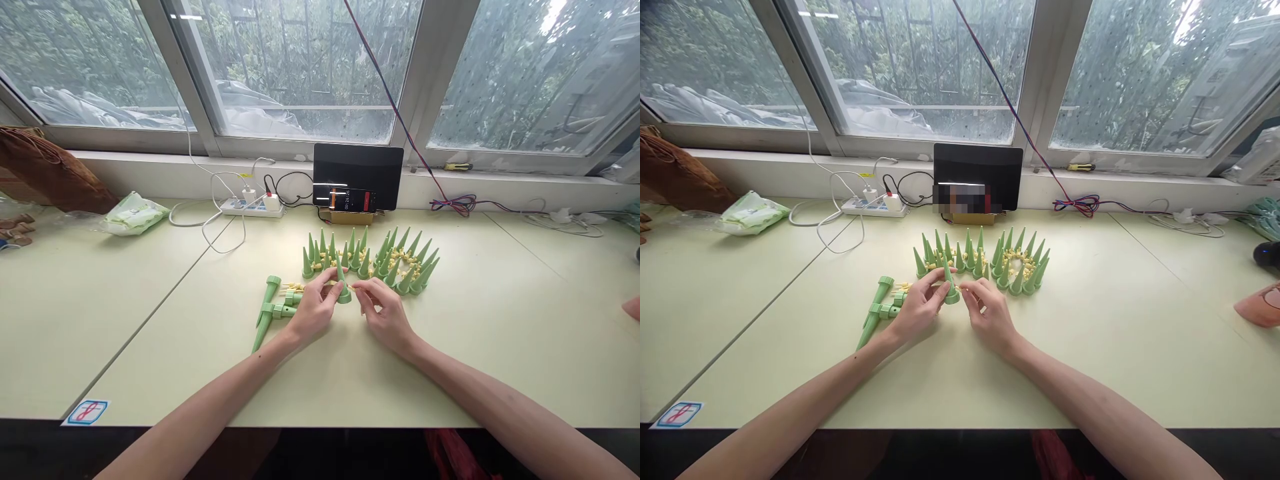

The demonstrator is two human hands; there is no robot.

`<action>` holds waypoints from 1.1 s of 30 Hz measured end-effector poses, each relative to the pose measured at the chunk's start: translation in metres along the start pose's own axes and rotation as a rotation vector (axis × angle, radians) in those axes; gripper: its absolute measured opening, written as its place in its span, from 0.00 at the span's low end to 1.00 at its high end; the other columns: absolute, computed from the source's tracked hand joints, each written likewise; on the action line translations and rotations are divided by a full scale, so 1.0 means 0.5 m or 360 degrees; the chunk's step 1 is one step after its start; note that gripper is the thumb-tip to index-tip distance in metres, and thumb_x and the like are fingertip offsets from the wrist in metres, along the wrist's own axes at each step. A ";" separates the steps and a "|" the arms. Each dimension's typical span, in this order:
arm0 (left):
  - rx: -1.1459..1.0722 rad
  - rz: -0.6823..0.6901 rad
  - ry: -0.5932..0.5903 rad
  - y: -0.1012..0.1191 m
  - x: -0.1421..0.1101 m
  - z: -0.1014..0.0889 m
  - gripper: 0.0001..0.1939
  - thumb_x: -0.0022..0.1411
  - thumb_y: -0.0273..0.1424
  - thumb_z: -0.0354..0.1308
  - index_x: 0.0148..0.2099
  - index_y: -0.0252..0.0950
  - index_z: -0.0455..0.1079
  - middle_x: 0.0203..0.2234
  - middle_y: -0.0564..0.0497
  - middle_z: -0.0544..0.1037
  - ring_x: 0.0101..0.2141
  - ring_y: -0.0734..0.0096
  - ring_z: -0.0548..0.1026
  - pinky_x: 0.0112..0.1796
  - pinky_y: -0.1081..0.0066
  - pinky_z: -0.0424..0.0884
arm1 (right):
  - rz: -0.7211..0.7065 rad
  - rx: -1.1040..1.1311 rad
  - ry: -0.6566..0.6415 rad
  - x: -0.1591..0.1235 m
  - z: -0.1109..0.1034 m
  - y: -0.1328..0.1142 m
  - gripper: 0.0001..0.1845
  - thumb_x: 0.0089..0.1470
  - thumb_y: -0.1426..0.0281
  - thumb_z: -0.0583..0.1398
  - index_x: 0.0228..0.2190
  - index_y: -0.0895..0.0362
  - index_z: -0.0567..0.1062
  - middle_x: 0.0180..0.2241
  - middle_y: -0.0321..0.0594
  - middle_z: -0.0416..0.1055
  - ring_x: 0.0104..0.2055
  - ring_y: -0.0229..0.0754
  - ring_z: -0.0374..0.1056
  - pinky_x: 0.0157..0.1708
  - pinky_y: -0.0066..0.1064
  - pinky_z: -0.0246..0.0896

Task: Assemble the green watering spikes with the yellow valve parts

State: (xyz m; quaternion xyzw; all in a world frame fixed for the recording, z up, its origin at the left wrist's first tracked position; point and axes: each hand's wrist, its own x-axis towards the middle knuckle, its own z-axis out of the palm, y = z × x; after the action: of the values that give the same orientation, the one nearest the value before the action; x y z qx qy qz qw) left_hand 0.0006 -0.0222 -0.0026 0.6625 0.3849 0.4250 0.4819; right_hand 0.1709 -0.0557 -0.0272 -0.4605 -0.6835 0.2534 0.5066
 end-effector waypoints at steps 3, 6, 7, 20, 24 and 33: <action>0.0011 0.0011 -0.0014 0.000 -0.001 0.000 0.20 0.68 0.41 0.54 0.54 0.34 0.69 0.38 0.47 0.75 0.24 0.78 0.64 0.21 0.75 0.59 | 0.0006 0.0012 -0.0014 0.000 -0.001 -0.001 0.13 0.67 0.63 0.54 0.43 0.52 0.78 0.33 0.42 0.68 0.30 0.39 0.65 0.27 0.30 0.67; 0.0023 0.0039 -0.0021 -0.001 -0.002 0.001 0.19 0.68 0.41 0.54 0.54 0.34 0.69 0.37 0.48 0.74 0.24 0.78 0.63 0.22 0.74 0.60 | 0.0016 0.0029 -0.0022 0.000 -0.001 0.000 0.13 0.67 0.64 0.54 0.43 0.52 0.78 0.34 0.41 0.68 0.30 0.39 0.65 0.27 0.30 0.66; 0.0028 0.0052 -0.0019 -0.001 -0.002 0.001 0.18 0.68 0.40 0.54 0.53 0.33 0.69 0.37 0.48 0.74 0.25 0.77 0.64 0.23 0.74 0.61 | 0.0019 0.0033 -0.0025 0.000 -0.002 0.000 0.13 0.66 0.64 0.55 0.43 0.52 0.79 0.33 0.41 0.68 0.30 0.39 0.65 0.27 0.30 0.66; 0.0109 0.0078 0.0023 -0.008 -0.006 0.008 0.18 0.69 0.39 0.52 0.55 0.34 0.67 0.36 0.48 0.72 0.26 0.76 0.65 0.25 0.73 0.62 | -0.0026 -0.0011 -0.0092 0.002 -0.008 0.007 0.14 0.66 0.64 0.54 0.43 0.52 0.79 0.32 0.41 0.67 0.30 0.39 0.64 0.26 0.29 0.66; 0.0117 0.0094 0.0009 -0.009 -0.005 0.008 0.18 0.69 0.39 0.52 0.55 0.34 0.67 0.36 0.49 0.72 0.26 0.75 0.67 0.26 0.73 0.64 | -0.0039 -0.0014 -0.0109 0.004 -0.009 0.007 0.14 0.66 0.64 0.54 0.43 0.52 0.79 0.32 0.41 0.67 0.31 0.40 0.65 0.26 0.29 0.66; 0.0173 0.0111 -0.0064 -0.008 -0.004 0.005 0.17 0.70 0.38 0.52 0.53 0.34 0.69 0.31 0.50 0.72 0.27 0.72 0.69 0.27 0.72 0.63 | -0.0044 -0.0041 -0.0139 0.006 -0.013 0.008 0.14 0.67 0.64 0.54 0.41 0.53 0.79 0.31 0.41 0.67 0.30 0.40 0.65 0.26 0.29 0.66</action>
State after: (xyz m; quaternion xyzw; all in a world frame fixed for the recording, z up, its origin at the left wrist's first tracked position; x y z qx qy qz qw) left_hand 0.0018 -0.0236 -0.0075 0.7092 0.3745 0.4067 0.4375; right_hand 0.1783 -0.0521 -0.0269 -0.4459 -0.7145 0.2574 0.4736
